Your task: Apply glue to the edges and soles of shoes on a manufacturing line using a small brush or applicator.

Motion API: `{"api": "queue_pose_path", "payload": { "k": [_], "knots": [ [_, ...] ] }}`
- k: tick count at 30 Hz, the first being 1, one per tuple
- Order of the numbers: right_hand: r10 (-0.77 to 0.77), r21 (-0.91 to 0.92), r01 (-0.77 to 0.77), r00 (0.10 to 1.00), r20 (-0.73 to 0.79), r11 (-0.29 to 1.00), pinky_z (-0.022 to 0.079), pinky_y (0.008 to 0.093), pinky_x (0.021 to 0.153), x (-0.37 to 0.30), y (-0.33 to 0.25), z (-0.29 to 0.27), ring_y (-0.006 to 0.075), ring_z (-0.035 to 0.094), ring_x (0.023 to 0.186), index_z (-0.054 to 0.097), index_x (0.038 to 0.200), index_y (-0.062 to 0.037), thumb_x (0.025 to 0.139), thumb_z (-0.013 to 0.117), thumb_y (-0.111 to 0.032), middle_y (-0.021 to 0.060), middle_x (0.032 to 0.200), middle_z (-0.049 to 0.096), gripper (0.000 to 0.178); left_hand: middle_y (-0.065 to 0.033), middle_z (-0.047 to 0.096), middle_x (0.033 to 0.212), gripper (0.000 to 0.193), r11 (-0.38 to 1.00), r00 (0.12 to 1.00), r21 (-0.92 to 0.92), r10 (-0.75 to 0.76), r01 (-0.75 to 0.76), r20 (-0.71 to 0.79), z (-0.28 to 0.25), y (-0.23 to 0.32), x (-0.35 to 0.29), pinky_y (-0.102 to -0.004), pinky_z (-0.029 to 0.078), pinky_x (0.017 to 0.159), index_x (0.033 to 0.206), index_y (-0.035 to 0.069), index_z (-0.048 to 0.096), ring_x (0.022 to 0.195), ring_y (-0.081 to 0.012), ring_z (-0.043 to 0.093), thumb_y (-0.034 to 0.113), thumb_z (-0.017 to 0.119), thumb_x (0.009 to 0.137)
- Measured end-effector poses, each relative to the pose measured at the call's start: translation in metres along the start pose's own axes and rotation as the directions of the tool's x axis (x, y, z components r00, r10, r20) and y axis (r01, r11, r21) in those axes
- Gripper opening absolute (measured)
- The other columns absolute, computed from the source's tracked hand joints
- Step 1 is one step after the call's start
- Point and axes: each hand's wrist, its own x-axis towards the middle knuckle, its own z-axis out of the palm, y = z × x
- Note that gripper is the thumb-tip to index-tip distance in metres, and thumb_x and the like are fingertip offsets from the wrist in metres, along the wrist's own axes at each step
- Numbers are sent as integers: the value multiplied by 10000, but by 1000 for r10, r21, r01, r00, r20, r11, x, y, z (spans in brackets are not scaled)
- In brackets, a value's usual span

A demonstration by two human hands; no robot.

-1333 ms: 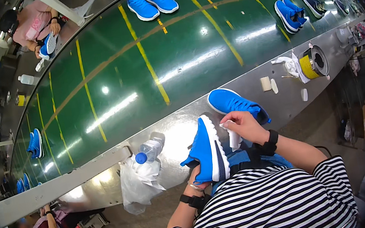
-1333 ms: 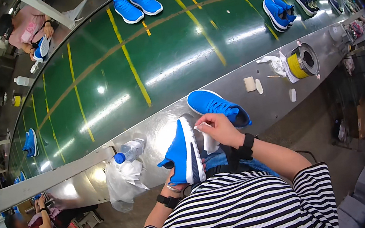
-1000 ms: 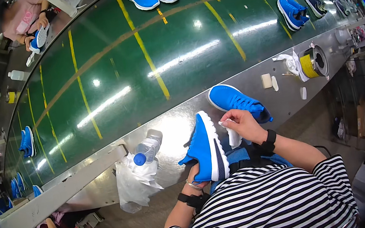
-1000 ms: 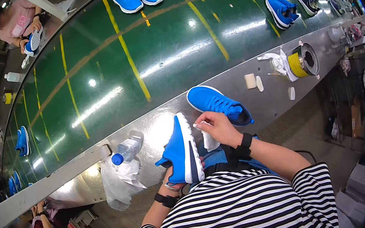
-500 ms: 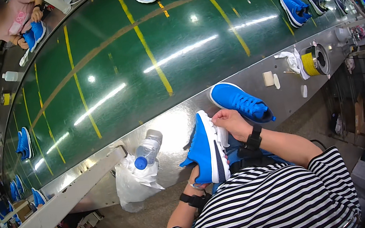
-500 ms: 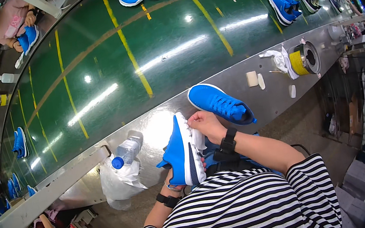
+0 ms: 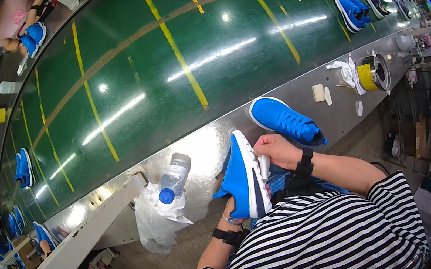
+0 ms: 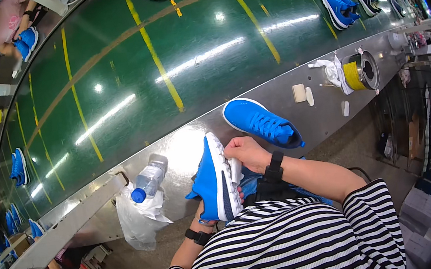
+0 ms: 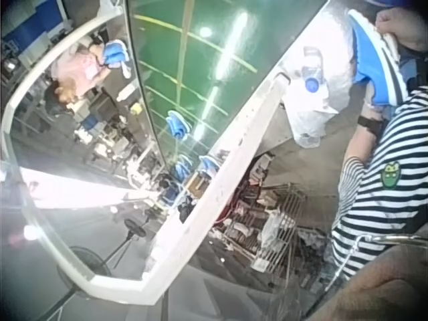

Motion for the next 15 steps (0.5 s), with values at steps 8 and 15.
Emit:
{"api": "queue_pose_path", "payload": {
  "k": [8,15],
  "knots": [
    [40,22,-41,999,28,999,437,222,656,3,-8,8,93,532,703,532,787,-15,779,588,-65,36,764,559,75,-171,540,1046,441,999,999,-29,-20,21,36,-3,2,4,-377,485,774,1194,-2,388,903,-268,567,316,380,889],
    [-183,-313,157,981,-57,937,395,189,558,8,-1,16,57,492,624,538,760,-7,759,609,-81,11,691,549,103,-169,541,1037,456,999,1000,-46,-28,27,-10,-4,0,5,-385,479,779,1189,-6,389,895,-274,565,338,368,890]
  ]
}}
